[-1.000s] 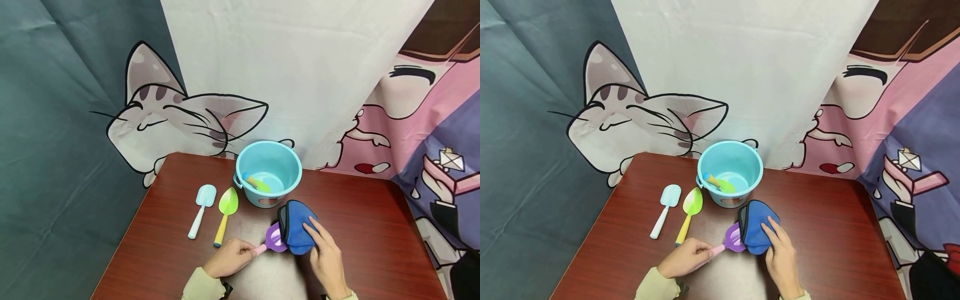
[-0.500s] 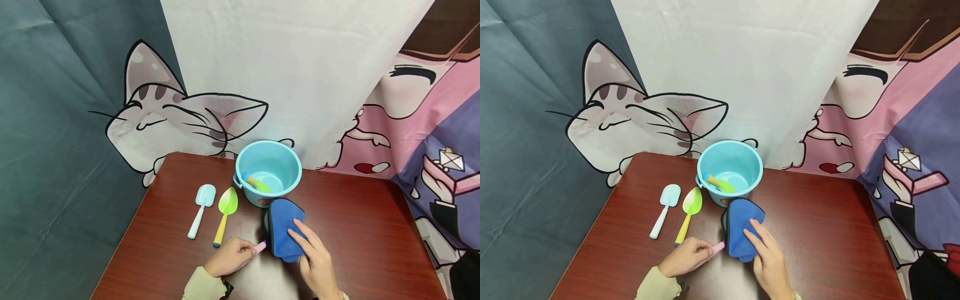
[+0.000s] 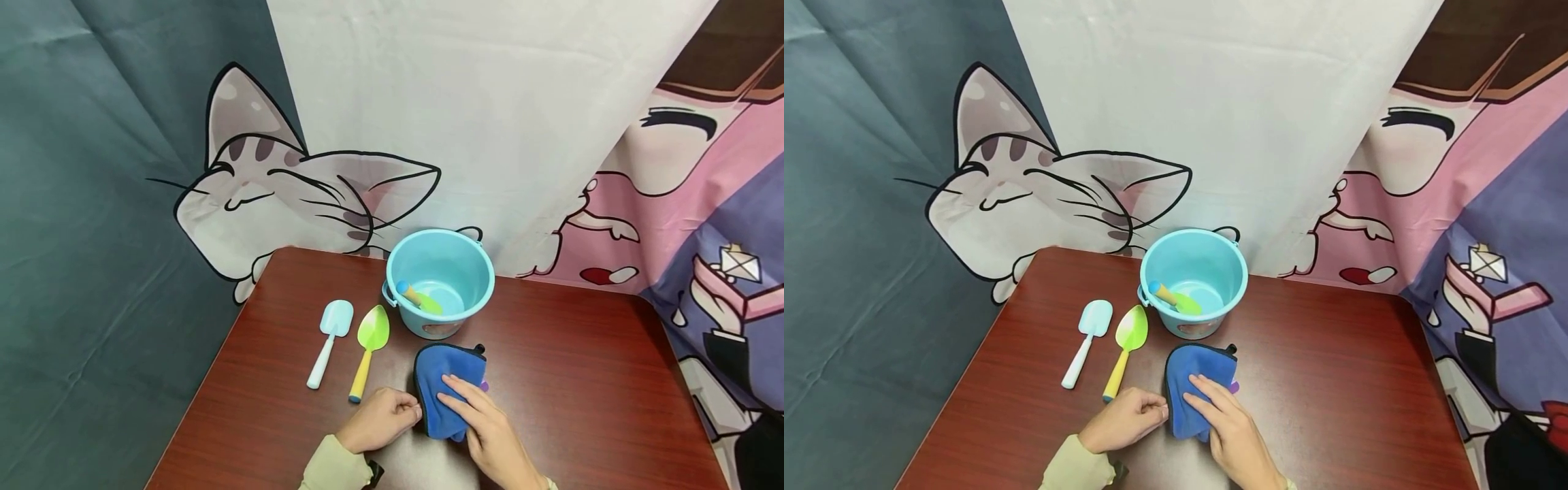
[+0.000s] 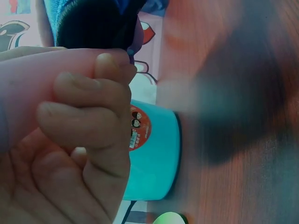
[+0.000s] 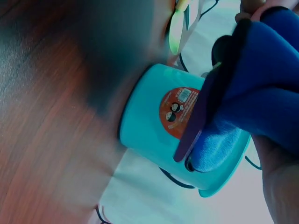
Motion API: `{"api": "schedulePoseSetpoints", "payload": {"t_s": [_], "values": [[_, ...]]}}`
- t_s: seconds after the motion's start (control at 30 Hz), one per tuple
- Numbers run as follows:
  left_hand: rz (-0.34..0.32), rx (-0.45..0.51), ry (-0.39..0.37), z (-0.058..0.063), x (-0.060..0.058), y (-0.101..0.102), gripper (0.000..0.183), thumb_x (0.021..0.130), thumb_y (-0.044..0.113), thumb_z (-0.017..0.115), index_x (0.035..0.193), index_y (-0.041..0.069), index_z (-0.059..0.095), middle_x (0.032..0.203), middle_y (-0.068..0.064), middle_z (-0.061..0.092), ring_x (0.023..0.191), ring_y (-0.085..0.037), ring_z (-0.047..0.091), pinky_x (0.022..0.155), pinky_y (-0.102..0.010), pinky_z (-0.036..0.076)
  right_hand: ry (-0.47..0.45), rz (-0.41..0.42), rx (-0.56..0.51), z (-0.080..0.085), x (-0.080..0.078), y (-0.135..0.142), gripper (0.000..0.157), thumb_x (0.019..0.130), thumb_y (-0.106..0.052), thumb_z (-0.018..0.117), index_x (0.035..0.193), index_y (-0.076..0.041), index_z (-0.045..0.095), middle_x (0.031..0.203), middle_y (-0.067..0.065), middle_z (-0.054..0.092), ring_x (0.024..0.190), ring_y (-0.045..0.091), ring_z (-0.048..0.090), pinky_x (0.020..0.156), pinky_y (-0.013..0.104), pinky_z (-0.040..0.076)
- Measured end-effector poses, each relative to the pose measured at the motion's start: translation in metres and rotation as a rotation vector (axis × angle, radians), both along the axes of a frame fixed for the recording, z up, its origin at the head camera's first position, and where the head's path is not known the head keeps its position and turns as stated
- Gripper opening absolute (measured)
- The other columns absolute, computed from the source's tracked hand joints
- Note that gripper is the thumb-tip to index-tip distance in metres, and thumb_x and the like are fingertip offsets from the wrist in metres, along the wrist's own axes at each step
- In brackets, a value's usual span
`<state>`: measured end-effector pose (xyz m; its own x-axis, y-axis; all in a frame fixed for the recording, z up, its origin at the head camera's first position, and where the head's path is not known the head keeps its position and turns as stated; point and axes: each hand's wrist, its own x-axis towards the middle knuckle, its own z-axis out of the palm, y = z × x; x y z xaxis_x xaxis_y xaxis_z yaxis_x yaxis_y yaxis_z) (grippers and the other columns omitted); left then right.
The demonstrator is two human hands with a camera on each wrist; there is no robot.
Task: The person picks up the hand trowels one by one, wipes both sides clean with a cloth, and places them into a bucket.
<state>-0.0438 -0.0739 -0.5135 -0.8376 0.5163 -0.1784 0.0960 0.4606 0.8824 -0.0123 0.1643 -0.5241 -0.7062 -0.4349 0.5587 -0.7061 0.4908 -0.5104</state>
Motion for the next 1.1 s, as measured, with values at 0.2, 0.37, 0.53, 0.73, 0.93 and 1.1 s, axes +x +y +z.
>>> {"api": "schedulePoseSetpoints", "payload": {"t_s": [0.2, 0.37, 0.53, 0.73, 0.93, 1.1], "values": [[-0.009, 0.024, 0.007, 0.000, 0.001, 0.000, 0.038, 0.099, 0.025, 0.059, 0.062, 0.019, 0.051, 0.053, 0.012, 0.037, 0.047, -0.002, 0.034, 0.050, -0.019, 0.027, -0.085, -0.035, 0.101, -0.001, 0.000, 0.001, 0.068, 0.073, 0.023, 0.049, 0.130, -0.010, 0.067, 0.145, 0.007, 0.055, 0.132, 0.031, 0.051, 0.115, 0.017, 0.021], [-0.009, 0.046, -0.001, -0.001, -0.001, -0.001, 0.036, 0.100, 0.024, 0.058, 0.065, 0.017, 0.055, 0.054, 0.012, 0.037, 0.048, -0.001, 0.034, 0.050, -0.019, 0.027, -0.041, -0.094, 0.121, 0.002, -0.005, -0.002, 0.065, 0.069, 0.025, 0.052, 0.121, -0.007, 0.072, 0.141, 0.005, 0.058, 0.129, 0.032, 0.055, 0.115, 0.017, 0.021], [0.004, 0.008, -0.008, 0.000, -0.002, -0.004, 0.031, 0.102, 0.032, 0.058, 0.083, 0.014, 0.075, 0.054, 0.012, 0.041, 0.051, -0.002, 0.040, 0.054, -0.020, 0.036, -0.032, -0.162, 0.151, -0.001, -0.009, -0.001, 0.059, 0.071, 0.025, 0.052, 0.115, -0.007, 0.075, 0.139, 0.003, 0.061, 0.127, 0.031, 0.056, 0.114, 0.016, 0.022], [0.004, 0.000, -0.003, 0.003, -0.002, -0.003, 0.042, 0.102, 0.042, 0.056, 0.067, 0.020, 0.064, 0.051, 0.012, 0.032, 0.046, -0.004, 0.032, 0.048, -0.022, 0.027, -0.022, -0.192, 0.134, -0.006, -0.011, 0.003, 0.057, 0.070, 0.025, 0.050, 0.112, -0.005, 0.076, 0.137, 0.006, 0.062, 0.127, 0.033, 0.056, 0.115, 0.016, 0.020], [0.006, -0.009, 0.021, 0.002, 0.000, -0.004, 0.042, 0.102, 0.042, 0.057, 0.065, 0.022, 0.062, 0.050, 0.014, 0.031, 0.047, -0.003, 0.033, 0.047, -0.022, 0.027, 0.033, -0.216, 0.111, -0.009, -0.013, 0.008, 0.055, 0.070, 0.023, 0.050, 0.111, -0.002, 0.076, 0.134, 0.009, 0.064, 0.123, 0.036, 0.059, 0.115, 0.017, 0.022], [0.015, -0.009, 0.021, 0.000, 0.001, -0.007, 0.036, 0.101, 0.039, 0.059, 0.078, 0.018, 0.077, 0.054, 0.017, 0.046, 0.053, 0.000, 0.043, 0.050, -0.020, 0.034, 0.045, -0.257, 0.109, -0.010, -0.017, 0.014, 0.055, 0.069, 0.023, 0.051, 0.112, 0.000, 0.075, 0.134, 0.011, 0.064, 0.122, 0.038, 0.059, 0.115, 0.017, 0.022]]}}
